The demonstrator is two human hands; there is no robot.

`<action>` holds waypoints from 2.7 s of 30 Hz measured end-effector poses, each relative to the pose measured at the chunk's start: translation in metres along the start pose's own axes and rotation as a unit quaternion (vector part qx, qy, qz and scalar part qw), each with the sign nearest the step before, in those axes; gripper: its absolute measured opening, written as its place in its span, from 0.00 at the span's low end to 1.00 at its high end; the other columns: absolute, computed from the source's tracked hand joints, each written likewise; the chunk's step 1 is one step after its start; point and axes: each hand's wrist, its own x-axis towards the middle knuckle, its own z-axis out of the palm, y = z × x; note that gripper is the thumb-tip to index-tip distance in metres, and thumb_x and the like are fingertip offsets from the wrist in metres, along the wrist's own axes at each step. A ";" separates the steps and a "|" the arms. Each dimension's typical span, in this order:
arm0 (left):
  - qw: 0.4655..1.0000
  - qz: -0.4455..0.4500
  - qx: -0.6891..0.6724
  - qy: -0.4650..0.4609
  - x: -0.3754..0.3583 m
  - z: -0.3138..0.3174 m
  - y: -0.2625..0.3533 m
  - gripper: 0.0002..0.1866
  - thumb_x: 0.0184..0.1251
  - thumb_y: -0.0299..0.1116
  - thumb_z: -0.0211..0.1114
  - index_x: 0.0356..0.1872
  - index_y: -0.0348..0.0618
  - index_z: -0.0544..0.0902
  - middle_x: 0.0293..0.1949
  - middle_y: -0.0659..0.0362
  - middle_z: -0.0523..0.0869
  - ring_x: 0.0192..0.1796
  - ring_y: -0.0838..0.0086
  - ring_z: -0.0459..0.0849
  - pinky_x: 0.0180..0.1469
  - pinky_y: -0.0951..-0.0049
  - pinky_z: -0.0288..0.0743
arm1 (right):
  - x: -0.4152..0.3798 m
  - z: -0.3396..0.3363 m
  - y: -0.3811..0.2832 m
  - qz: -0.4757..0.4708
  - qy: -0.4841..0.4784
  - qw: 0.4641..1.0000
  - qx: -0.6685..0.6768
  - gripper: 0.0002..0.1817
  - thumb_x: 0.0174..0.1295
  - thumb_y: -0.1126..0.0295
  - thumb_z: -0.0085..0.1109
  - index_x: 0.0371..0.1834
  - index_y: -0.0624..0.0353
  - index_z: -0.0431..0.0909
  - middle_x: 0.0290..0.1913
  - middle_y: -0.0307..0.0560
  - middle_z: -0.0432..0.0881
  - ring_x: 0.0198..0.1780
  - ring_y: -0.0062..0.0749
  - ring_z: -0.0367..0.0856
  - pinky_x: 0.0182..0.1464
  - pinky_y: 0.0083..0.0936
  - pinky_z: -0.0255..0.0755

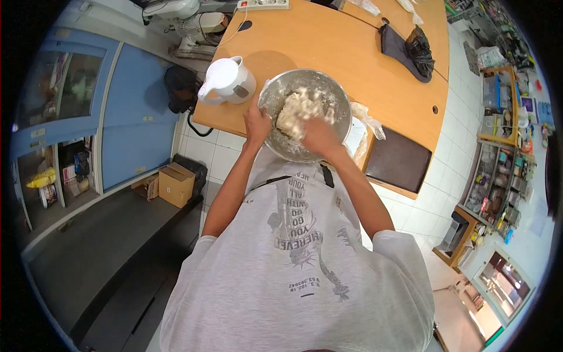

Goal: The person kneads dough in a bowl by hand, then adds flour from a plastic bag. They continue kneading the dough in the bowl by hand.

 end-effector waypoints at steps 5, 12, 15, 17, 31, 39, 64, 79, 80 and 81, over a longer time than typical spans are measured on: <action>1.000 0.001 0.017 0.001 0.001 0.002 -0.006 0.17 0.64 0.14 0.58 0.54 0.34 0.76 0.42 0.33 0.85 0.49 0.34 0.83 0.46 0.48 0.75 | 0.040 0.065 0.020 -0.020 -0.036 0.998 -0.037 0.39 0.59 0.60 0.60 0.79 0.40 0.64 0.60 0.63 0.80 0.61 0.56 0.81 0.62 0.48 0.77; 1.000 0.019 -0.001 0.020 -0.003 0.003 -0.001 0.16 0.64 0.14 0.57 0.53 0.33 0.76 0.39 0.33 0.85 0.46 0.35 0.84 0.43 0.51 0.76 | 0.074 0.057 0.077 -0.227 0.016 0.968 0.108 0.35 0.63 0.62 0.58 0.77 0.40 0.68 0.71 0.54 0.75 0.70 0.46 0.76 0.72 0.41 0.68; 1.000 0.007 0.004 0.005 -0.003 0.002 0.001 0.17 0.67 0.17 0.60 0.57 0.34 0.77 0.44 0.35 0.86 0.50 0.39 0.86 0.51 0.54 0.76 | 0.022 -0.002 0.062 -0.162 0.064 0.885 0.432 0.32 0.63 0.67 0.58 0.74 0.48 0.72 0.74 0.50 0.73 0.73 0.41 0.73 0.74 0.38 0.65; 0.999 -0.024 0.002 -0.034 0.000 -0.002 0.006 0.18 0.67 0.17 0.59 0.59 0.33 0.76 0.46 0.33 0.85 0.52 0.39 0.85 0.52 0.53 0.76 | 0.003 -0.023 0.048 -0.116 0.117 0.825 0.540 0.32 0.62 0.68 0.59 0.73 0.50 0.73 0.73 0.51 0.74 0.73 0.40 0.73 0.74 0.38 0.64; 0.993 0.038 -0.097 -0.047 0.004 0.002 -0.008 0.19 0.67 0.15 0.54 0.58 0.34 0.74 0.44 0.36 0.85 0.49 0.37 0.83 0.50 0.50 0.74 | 0.064 0.071 0.027 0.005 -0.002 1.000 0.027 0.36 0.57 0.64 0.53 0.76 0.46 0.69 0.55 0.69 0.83 0.56 0.59 0.83 0.62 0.47 0.75; 0.995 -0.001 -0.066 -0.077 0.004 -0.003 -0.001 0.21 0.71 0.17 0.54 0.64 0.37 0.73 0.53 0.38 0.84 0.58 0.45 0.84 0.56 0.55 0.75 | 0.009 0.016 0.033 0.039 0.302 0.924 0.230 0.26 0.58 0.68 0.61 0.62 0.58 0.81 0.53 0.63 0.86 0.59 0.56 0.82 0.64 0.44 0.74; 0.991 0.029 -0.104 -0.074 0.010 0.002 -0.008 0.21 0.66 0.14 0.55 0.60 0.37 0.75 0.47 0.40 0.86 0.55 0.42 0.84 0.55 0.53 0.75 | -0.002 -0.001 -0.011 0.051 0.297 0.953 0.034 0.26 0.58 0.64 0.65 0.62 0.56 0.80 0.48 0.64 0.86 0.54 0.60 0.83 0.61 0.47 0.75; 0.991 0.026 -0.103 -0.087 0.007 -0.002 -0.008 0.21 0.66 0.13 0.52 0.60 0.36 0.75 0.49 0.40 0.85 0.55 0.43 0.84 0.55 0.54 0.75 | 0.057 0.040 0.034 0.009 0.059 0.993 0.100 0.30 0.56 0.66 0.59 0.66 0.48 0.79 0.50 0.59 0.87 0.53 0.55 0.85 0.56 0.47 0.79; 0.991 0.025 -0.102 -0.086 0.007 -0.002 -0.008 0.21 0.66 0.13 0.52 0.60 0.36 0.75 0.49 0.40 0.85 0.55 0.43 0.84 0.55 0.54 0.75 | 0.048 0.020 0.031 0.046 0.109 0.971 0.206 0.31 0.57 0.63 0.60 0.68 0.48 0.77 0.53 0.61 0.85 0.55 0.54 0.85 0.58 0.46 0.79; 0.989 0.025 -0.114 -0.090 0.007 -0.003 -0.005 0.21 0.67 0.13 0.52 0.60 0.36 0.75 0.49 0.40 0.85 0.55 0.43 0.84 0.56 0.54 0.75 | 0.041 0.004 0.024 0.081 0.156 0.935 0.309 0.32 0.58 0.60 0.61 0.70 0.49 0.75 0.57 0.63 0.84 0.57 0.54 0.85 0.59 0.45 0.79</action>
